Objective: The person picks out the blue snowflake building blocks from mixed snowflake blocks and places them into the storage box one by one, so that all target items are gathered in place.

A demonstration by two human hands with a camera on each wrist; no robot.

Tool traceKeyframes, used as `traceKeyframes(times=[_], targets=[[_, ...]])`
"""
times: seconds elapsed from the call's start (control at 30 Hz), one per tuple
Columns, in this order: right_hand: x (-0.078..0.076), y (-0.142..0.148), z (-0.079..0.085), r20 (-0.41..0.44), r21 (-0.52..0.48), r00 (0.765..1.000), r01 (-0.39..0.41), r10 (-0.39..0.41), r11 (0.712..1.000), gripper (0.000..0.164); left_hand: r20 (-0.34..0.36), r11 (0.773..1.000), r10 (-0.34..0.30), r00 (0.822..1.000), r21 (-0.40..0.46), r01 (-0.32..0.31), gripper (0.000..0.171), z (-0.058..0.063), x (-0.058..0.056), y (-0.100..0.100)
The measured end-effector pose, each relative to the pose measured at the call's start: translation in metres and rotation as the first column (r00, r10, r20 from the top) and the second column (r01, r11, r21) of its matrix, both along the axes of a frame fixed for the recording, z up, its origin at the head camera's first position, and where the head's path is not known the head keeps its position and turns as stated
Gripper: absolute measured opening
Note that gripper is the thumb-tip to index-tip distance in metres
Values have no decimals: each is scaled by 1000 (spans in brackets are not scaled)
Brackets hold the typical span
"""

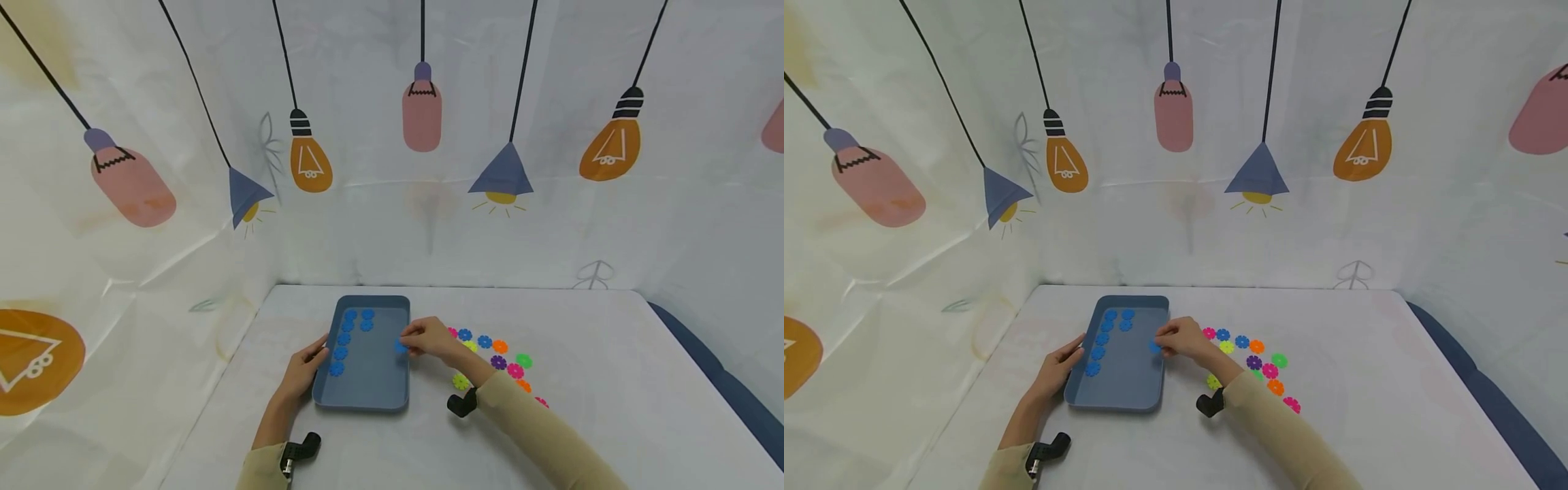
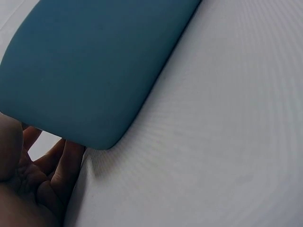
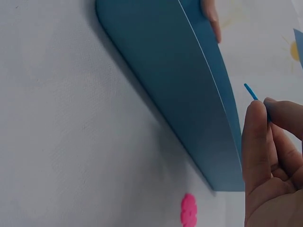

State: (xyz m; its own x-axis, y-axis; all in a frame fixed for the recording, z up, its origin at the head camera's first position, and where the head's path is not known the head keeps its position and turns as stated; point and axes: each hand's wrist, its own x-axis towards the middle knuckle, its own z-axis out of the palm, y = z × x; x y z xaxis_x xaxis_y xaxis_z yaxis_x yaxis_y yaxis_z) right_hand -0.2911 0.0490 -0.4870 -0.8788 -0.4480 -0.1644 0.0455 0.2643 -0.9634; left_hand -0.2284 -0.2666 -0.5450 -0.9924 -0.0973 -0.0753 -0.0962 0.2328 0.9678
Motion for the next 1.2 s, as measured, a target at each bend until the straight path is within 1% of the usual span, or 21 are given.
traceKeyframes(times=[0.1, 0.27, 0.4, 0.5, 0.6, 0.7, 0.9, 1.2], targets=[[-1, -6, -1, -3, 11, 1000, -1, 1, 1000, 17, -1, 1000, 7, 1000, -2, -7, 49, 1, 0, 0], [-1, -16, -1, -13, 1, 1000, -19, 19, 1000, 18, 3, 1000, 20, 1000, -6, -20, 49, 1, 0, 0], [-2, -25, -3, -9, 7, 1000, -27, 27, 1000, 17, 9, 1000, 13, 1000, 0, -13, 49, 1, 0, 0], [-3, -30, -4, -12, 23, 1000, -23, 23, 999, 17, 12, 1000, 11, 1000, 4, -11, 50, 1, 0, 0], [-5, -35, -6, -19, 31, 1000, -20, 20, 999, 16, -2, 1000, 7, 1000, -4, -7, 50, 1, 0, 0], [-6, -38, -7, -4, 30, 1000, -12, 12, 999, 16, -5, 1000, 16, 1000, -6, -16, 49, 1, 1, 1], [-8, -44, -4, 29, 26, 1000, 11, -12, 1000, 19, -13, 1000, 18, 1000, -17, -18, 48, 2, 2, 1], [-14, -53, 1, 43, 28, 999, 24, -25, 999, 15, 12, 1000, 19, 1000, -4, -19, 47, 3, 2, 1]])
